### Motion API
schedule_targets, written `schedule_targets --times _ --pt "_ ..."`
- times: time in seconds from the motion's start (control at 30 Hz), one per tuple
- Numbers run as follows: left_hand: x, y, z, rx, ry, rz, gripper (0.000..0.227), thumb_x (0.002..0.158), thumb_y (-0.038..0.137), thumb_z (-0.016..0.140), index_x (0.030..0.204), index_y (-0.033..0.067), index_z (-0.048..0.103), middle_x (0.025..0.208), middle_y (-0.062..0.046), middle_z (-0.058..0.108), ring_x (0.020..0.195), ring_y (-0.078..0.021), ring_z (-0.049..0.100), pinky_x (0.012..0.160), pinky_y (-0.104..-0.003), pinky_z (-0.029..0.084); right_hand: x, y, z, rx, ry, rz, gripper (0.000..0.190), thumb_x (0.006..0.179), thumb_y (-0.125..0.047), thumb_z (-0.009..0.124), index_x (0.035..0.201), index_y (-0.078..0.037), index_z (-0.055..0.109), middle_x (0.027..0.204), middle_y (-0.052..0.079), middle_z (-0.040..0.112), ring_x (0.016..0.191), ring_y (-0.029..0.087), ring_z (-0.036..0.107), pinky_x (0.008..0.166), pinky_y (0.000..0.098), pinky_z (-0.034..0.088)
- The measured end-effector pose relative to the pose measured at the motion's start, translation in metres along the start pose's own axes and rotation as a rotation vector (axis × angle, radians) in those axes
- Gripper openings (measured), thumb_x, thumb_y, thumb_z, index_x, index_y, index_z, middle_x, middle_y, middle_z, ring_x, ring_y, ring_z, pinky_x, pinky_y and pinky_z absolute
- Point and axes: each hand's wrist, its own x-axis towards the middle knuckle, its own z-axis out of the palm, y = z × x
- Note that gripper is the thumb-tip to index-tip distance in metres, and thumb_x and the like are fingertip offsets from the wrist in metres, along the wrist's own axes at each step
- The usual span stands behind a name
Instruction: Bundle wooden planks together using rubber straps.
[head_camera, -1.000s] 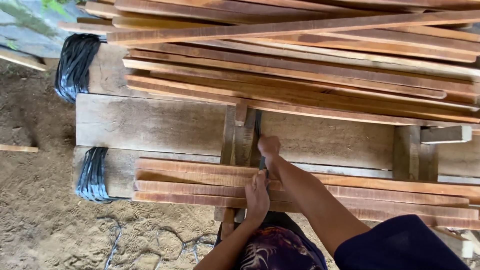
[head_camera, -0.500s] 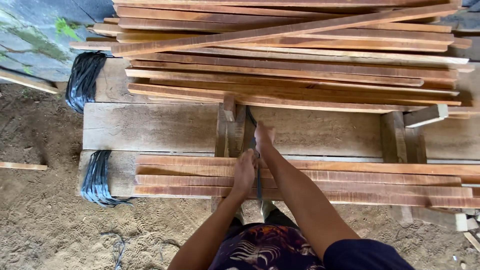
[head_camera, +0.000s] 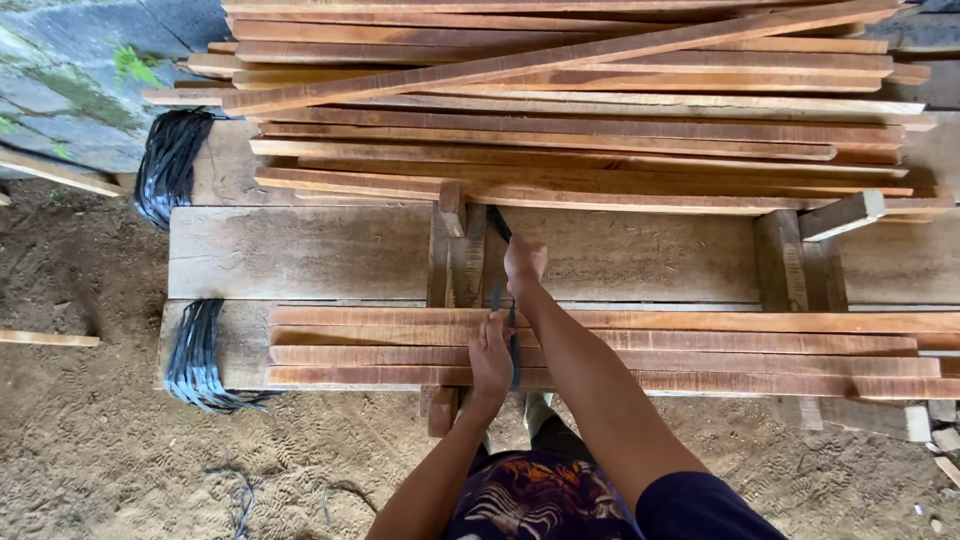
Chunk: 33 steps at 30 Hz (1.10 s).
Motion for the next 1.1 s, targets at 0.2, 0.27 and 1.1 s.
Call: schedule_targets --times 0.2,0.27,1.1 --pt "0.005 -0.008 0.002 0.022 0.013 0.125 0.055 0.113 0.040 0.040 0.066 0.0136 0.052 0.055 -0.006 0.048 0.052 -0.0110 0.033 0.056 -0.036 0.036 0.053 0.035 0.054 0.183 -0.067 0.170 0.059 0.097 -0.053 0.051 0.119 0.001 0.063 0.110 0.024 0.072 0.107 0.039 0.072 0.076 0.0457 0.057" --pt "0.012 -0.048 0.003 0.066 0.026 0.143 0.054 0.113 0.037 0.040 0.067 0.0120 0.052 0.056 -0.009 0.049 0.052 -0.0143 0.037 0.056 -0.038 0.036 0.042 0.036 0.047 0.278 -0.070 0.205 0.063 0.095 -0.055 0.056 0.114 0.005 0.067 0.099 0.025 0.072 0.093 0.039 0.073 0.067 0.0472 0.055" --pt "0.015 -0.045 0.004 0.273 -0.132 0.132 0.055 0.114 0.040 0.039 0.073 0.0063 0.050 0.060 -0.020 0.048 0.049 -0.0222 0.041 0.055 -0.044 0.037 0.032 0.020 -0.013 0.627 -0.007 0.280 0.045 0.103 -0.032 0.051 0.116 0.010 0.058 0.082 0.016 0.062 0.059 0.017 0.060 0.043 0.0395 0.045"
